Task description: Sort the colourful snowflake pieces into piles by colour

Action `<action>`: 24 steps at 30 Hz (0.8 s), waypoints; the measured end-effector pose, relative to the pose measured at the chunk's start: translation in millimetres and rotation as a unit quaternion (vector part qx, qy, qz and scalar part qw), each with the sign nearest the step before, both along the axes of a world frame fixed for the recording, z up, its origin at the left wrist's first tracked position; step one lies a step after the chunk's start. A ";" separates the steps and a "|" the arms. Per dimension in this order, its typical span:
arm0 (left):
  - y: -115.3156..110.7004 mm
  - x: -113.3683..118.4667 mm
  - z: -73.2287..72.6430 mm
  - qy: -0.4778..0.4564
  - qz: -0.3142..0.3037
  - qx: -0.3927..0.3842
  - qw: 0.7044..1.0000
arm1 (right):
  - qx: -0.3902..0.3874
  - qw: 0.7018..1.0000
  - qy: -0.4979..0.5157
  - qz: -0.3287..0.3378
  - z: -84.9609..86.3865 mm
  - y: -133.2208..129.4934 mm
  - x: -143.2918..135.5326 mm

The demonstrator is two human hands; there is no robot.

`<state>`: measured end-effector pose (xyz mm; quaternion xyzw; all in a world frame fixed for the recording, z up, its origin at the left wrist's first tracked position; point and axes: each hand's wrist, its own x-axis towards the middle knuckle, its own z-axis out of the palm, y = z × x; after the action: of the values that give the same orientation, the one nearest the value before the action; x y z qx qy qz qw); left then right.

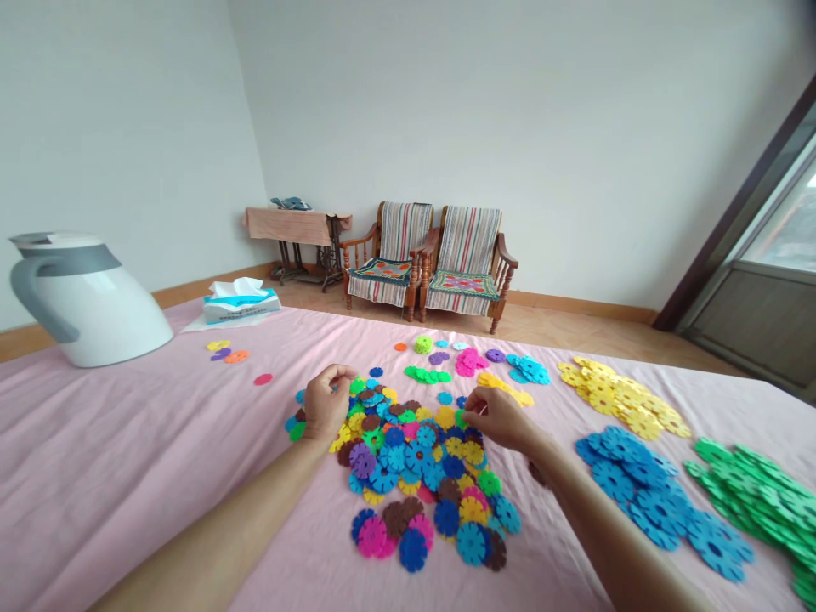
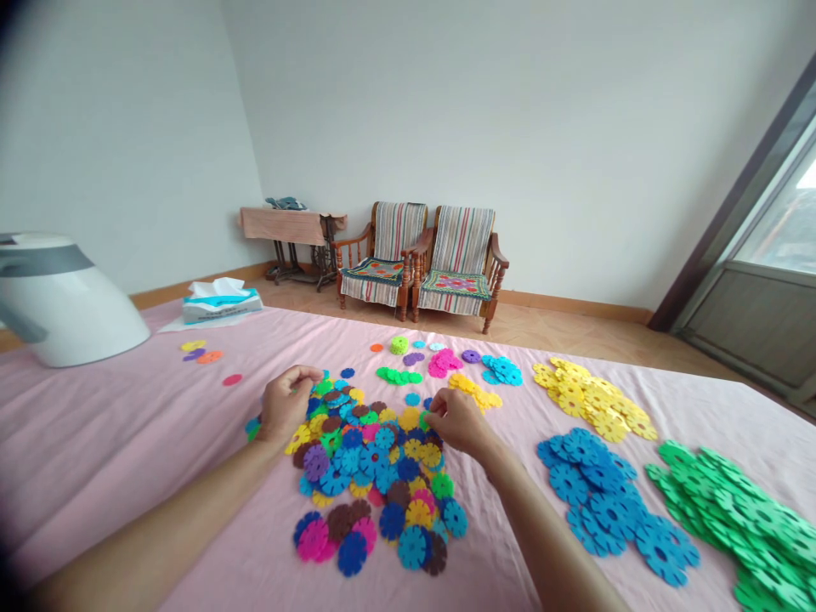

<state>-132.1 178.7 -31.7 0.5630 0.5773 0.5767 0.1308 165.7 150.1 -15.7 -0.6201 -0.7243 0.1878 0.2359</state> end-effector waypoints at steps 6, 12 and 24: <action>-0.9 1.0 -0.1 0.003 0.004 0.005 1.000 | -0.009 1.000 -0.014 0.021 -3.8 -2.2 -4.1; -0.1 0.5 -1.2 0.003 0.004 0.007 1.000 | -0.039 0.996 -0.002 0.081 5.7 -4.3 3.6; -1.1 1.0 -0.1 0.004 0.004 0.003 1.000 | 0.091 0.993 -0.073 0.004 -15.7 3.2 -6.6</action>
<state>-131.1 177.6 -31.8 0.5635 0.5780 0.5769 0.1248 159.1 153.3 -31.4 -0.6054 -0.7560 0.0761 0.2370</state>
